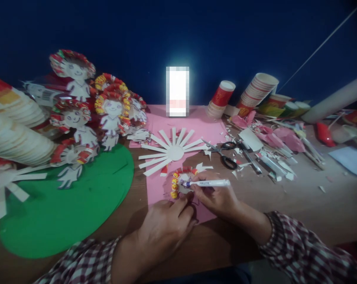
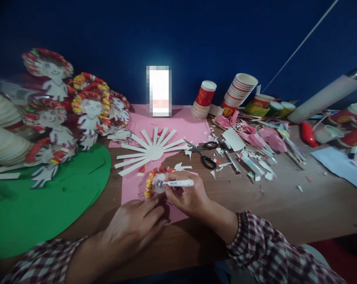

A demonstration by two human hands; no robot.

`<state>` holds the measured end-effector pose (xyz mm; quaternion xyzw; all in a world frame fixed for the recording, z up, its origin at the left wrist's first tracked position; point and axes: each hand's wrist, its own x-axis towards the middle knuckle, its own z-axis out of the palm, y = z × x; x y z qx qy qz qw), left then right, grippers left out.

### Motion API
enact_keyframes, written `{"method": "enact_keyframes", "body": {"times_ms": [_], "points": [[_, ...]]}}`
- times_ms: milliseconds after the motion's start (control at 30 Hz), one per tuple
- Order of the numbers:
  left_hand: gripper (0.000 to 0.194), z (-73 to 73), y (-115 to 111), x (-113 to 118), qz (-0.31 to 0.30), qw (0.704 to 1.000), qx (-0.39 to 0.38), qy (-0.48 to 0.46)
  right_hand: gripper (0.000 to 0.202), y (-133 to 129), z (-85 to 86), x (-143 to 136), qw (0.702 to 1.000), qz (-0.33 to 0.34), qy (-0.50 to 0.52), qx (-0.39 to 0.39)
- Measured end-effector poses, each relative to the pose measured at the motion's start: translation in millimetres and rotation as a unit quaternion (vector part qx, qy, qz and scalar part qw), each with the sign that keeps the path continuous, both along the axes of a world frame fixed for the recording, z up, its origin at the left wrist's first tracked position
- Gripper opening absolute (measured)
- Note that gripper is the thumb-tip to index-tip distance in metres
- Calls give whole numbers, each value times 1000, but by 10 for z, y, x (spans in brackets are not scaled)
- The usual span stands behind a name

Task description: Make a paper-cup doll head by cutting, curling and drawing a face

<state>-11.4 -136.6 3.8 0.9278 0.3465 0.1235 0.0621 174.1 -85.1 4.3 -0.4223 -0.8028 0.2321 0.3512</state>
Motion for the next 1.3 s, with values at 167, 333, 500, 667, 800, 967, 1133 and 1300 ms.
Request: {"method": "enact_keyframes", "body": {"times_ms": [167, 333, 500, 667, 800, 967, 1133, 1300], "points": [[10, 9, 1, -8, -7, 1000, 20, -5, 5, -13, 18, 1, 1000, -11, 26, -3], [11, 3, 1, -11, -17, 1000, 17, 2, 4, -14, 36, -1, 1000, -17, 25, -9], [13, 2, 2, -2, 6, 1000, 1, -6, 4, -13, 32, -6, 999, -18, 25, -8], [14, 27, -1, 1, 15, 1000, -12, -4, 4, -9, 28, -10, 1000, -18, 21, -5], [13, 19, -1, -4, -6, 1000, -6, 3, 4, -3, 15, -3, 1000, -19, 4, 1], [13, 15, -7, -6, 2, 1000, -20, 4, 2, -7, 13, 10, 999, -17, 31, -9], [12, 25, 1, -3, -12, 1000, 0, -1, 3, -10, 9, 14, 999, -14, 33, -1], [11, 13, 2, -8, -2, 1000, 11, -10, 3, -2, -10, 10, 999, -17, 36, 14]]}}
